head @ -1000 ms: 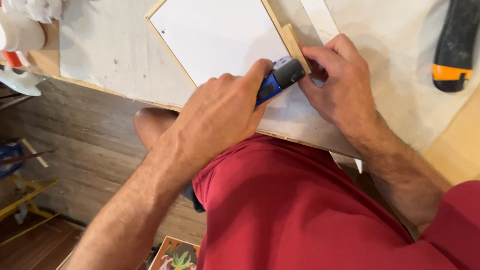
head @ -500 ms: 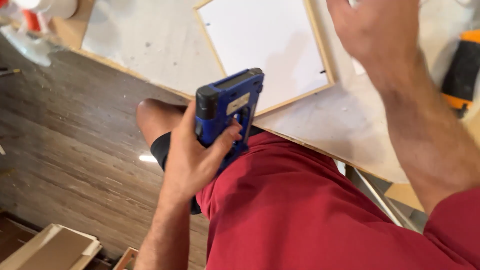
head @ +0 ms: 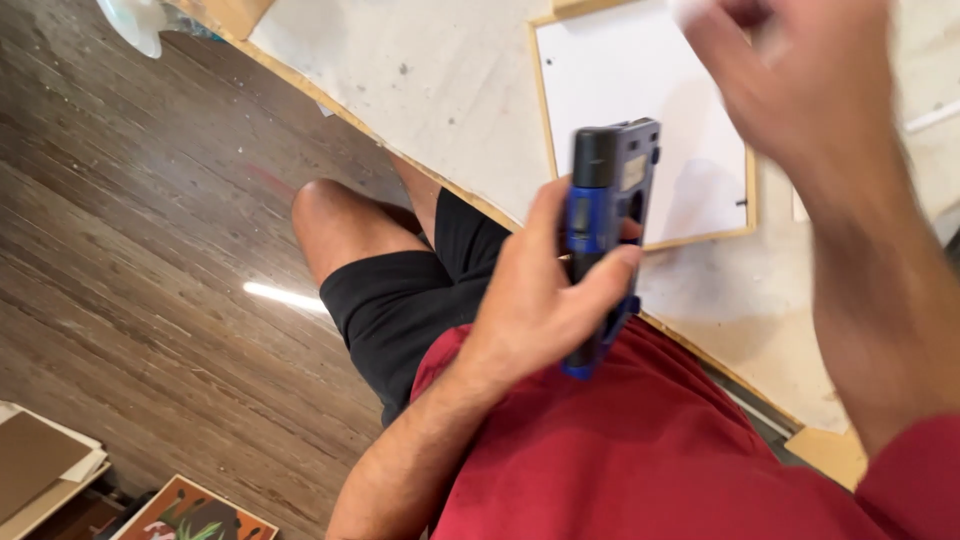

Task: Cutting a backing board to size and stapling it into a wooden picture frame to secure the contents.

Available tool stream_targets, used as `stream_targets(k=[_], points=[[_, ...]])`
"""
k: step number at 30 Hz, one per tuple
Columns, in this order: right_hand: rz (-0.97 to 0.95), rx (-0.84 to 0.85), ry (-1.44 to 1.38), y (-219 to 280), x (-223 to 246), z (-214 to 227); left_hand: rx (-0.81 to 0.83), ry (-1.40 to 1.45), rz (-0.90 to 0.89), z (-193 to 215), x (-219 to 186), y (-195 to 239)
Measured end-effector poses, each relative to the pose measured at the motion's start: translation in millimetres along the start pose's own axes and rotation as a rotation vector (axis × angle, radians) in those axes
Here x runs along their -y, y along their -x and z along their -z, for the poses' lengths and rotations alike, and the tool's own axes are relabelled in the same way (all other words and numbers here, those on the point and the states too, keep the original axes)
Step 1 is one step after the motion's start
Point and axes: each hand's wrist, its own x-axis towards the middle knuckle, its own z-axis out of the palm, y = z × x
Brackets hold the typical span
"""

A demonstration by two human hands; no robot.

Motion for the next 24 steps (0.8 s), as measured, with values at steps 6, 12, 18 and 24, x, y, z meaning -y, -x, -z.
stream_targets(k=[6, 12, 18, 24], points=[[-0.192, 0.278, -0.267, 65, 26, -61, 0.247, -0.044, -0.263, -16, -12, -25], [-0.486, -0.042, -0.695, 78, 48, -62, 0.316, -0.62, -0.473, 7, 10, -111], [-0.547, 0.046, -0.326, 62, 66, -46, -0.137, -0.802, -0.688, 45, 65, -211], [-0.572, 0.104, -0.101, 54, 63, -45, -0.19, -0.749, -0.547, 35, 71, -160]])
